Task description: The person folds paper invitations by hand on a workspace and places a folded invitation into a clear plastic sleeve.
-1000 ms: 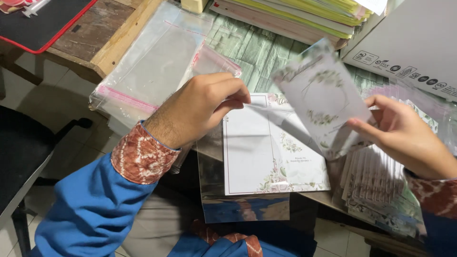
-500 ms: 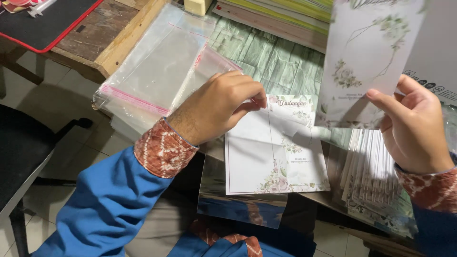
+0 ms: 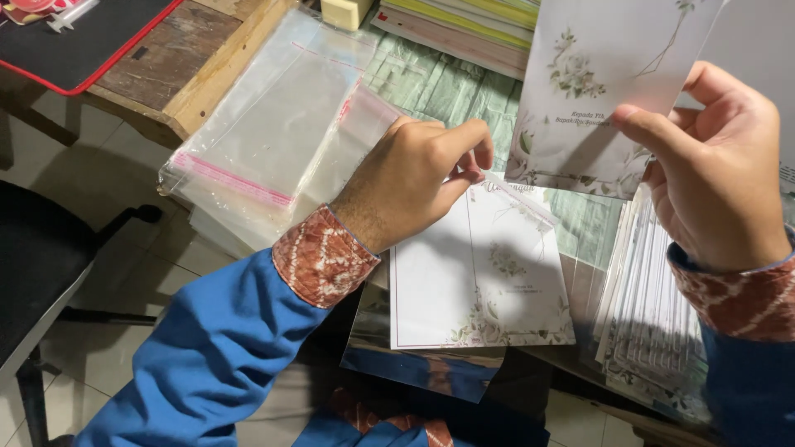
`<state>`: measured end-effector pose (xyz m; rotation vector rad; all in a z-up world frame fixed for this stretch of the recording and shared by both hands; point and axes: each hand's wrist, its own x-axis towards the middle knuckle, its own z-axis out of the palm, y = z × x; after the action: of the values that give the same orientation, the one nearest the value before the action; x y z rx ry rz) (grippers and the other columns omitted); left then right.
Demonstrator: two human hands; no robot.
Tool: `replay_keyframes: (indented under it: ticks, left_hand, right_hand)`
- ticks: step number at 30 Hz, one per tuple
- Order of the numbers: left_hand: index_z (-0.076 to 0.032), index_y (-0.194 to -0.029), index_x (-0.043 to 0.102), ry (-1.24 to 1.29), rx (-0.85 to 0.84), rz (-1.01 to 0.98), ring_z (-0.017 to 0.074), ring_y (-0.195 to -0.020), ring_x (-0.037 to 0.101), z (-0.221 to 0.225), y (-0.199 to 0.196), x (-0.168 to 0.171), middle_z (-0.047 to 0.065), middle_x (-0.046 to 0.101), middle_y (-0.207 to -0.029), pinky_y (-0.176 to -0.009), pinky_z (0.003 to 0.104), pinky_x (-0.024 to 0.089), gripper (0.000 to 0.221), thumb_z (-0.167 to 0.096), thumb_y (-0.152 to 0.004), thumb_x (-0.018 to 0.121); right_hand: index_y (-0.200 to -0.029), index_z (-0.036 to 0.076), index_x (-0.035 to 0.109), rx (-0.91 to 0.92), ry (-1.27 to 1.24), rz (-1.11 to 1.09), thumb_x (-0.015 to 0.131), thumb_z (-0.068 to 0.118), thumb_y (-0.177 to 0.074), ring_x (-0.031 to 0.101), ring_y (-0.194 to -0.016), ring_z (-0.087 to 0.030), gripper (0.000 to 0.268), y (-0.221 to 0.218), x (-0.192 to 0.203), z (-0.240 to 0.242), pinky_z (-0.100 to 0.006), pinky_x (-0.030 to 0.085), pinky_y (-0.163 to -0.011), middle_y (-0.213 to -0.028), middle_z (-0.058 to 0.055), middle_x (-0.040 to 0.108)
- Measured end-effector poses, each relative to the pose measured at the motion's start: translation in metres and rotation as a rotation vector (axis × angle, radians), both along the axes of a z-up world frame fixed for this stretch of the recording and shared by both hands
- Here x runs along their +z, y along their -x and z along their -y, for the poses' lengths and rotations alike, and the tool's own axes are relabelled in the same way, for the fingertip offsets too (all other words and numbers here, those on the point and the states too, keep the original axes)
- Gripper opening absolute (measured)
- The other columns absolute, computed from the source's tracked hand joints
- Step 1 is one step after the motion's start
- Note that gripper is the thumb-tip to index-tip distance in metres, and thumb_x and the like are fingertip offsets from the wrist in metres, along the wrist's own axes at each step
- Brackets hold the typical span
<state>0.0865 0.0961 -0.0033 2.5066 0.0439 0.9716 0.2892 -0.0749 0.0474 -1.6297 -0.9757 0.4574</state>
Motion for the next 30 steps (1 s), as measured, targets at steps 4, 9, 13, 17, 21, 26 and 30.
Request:
replay_keyframes:
  ticks: [4, 9, 13, 17, 21, 26, 30]
  left_hand:
    - [-0.009, -0.093, 0.063, 0.019, -0.085, 0.053, 0.0159, -0.072, 0.073, 0.003, 0.000, 0.007, 0.002, 0.074, -0.077, -0.070, 0.033, 0.059, 0.027, 0.006, -0.080, 0.082]
    - [-0.010, -0.105, 0.062, 0.063, -0.039, -0.009, 0.0155, -0.074, 0.075, 0.005, -0.002, 0.008, 0.002, 0.075, -0.081, -0.073, 0.033, 0.057, 0.036, -0.007, -0.082, 0.090]
    - [-0.007, -0.089, 0.066, 0.116, -0.071, 0.033, 0.0163, -0.074, 0.073, 0.006, -0.006, 0.009, 0.005, 0.074, -0.082, -0.068, 0.029, 0.057, 0.018, 0.001, -0.084, 0.081]
    - [-0.011, -0.088, 0.065, 0.061, -0.044, 0.043, 0.0193, -0.075, 0.069, 0.006, -0.012, 0.002, 0.002, 0.073, -0.081, -0.068, 0.034, 0.053, 0.017, 0.000, -0.083, 0.077]
    - [-0.012, -0.086, 0.068, 0.053, 0.027, 0.091, 0.0242, -0.084, 0.060, 0.009, -0.012, 0.003, 0.004, 0.056, -0.090, -0.076, 0.037, 0.050, 0.018, -0.003, -0.080, 0.083]
    - [-0.013, -0.083, 0.069, 0.083, 0.055, 0.077, 0.0226, -0.085, 0.063, 0.010, -0.015, 0.010, 0.004, 0.057, -0.091, -0.077, 0.037, 0.052, 0.016, -0.005, -0.080, 0.082]
    - [-0.014, -0.083, 0.073, 0.115, 0.077, 0.094, 0.0203, -0.082, 0.065, 0.008, -0.020, 0.010, 0.002, 0.060, -0.088, -0.073, 0.035, 0.052, 0.015, -0.008, -0.079, 0.085]
  right_hand:
    - [-0.116, 0.004, 0.056, 0.090, -0.038, -0.019, 0.070, 0.004, -0.105, 0.068, -0.099, -0.011, 0.018, -0.001, -0.006, -0.006, -0.020, 0.061, -0.091, -0.116, -0.008, 0.070]
    - [-0.112, 0.005, 0.059, 0.087, -0.002, -0.026, 0.072, 0.007, -0.102, 0.072, -0.101, -0.013, 0.016, 0.004, -0.003, -0.011, -0.023, 0.065, -0.089, -0.118, -0.008, 0.072]
    - [-0.119, 0.004, 0.062, 0.067, -0.007, -0.076, 0.073, 0.009, -0.097, 0.074, -0.106, -0.011, 0.025, 0.008, 0.001, -0.013, -0.022, 0.067, -0.096, -0.120, -0.006, 0.073]
    - [-0.126, 0.001, 0.061, 0.112, -0.007, -0.027, 0.069, 0.007, -0.100, 0.072, -0.111, -0.016, 0.028, 0.012, 0.002, -0.013, -0.027, 0.067, -0.098, -0.126, -0.007, 0.070]
    - [-0.122, 0.000, 0.061, 0.157, 0.012, -0.026, 0.069, 0.008, -0.099, 0.072, -0.110, -0.017, 0.026, 0.011, 0.000, -0.013, -0.030, 0.068, -0.098, -0.125, -0.010, 0.071]
    - [-0.108, 0.003, 0.063, 0.149, 0.076, -0.111, 0.072, 0.009, -0.098, 0.064, -0.088, -0.010, 0.014, 0.011, -0.009, -0.016, -0.022, 0.055, -0.075, -0.101, -0.005, 0.070]
    - [-0.116, 0.002, 0.067, 0.215, 0.228, -0.299, 0.065, 0.014, -0.097, 0.071, -0.085, -0.020, 0.023, 0.012, -0.005, -0.020, -0.030, 0.058, -0.057, -0.113, -0.010, 0.075]
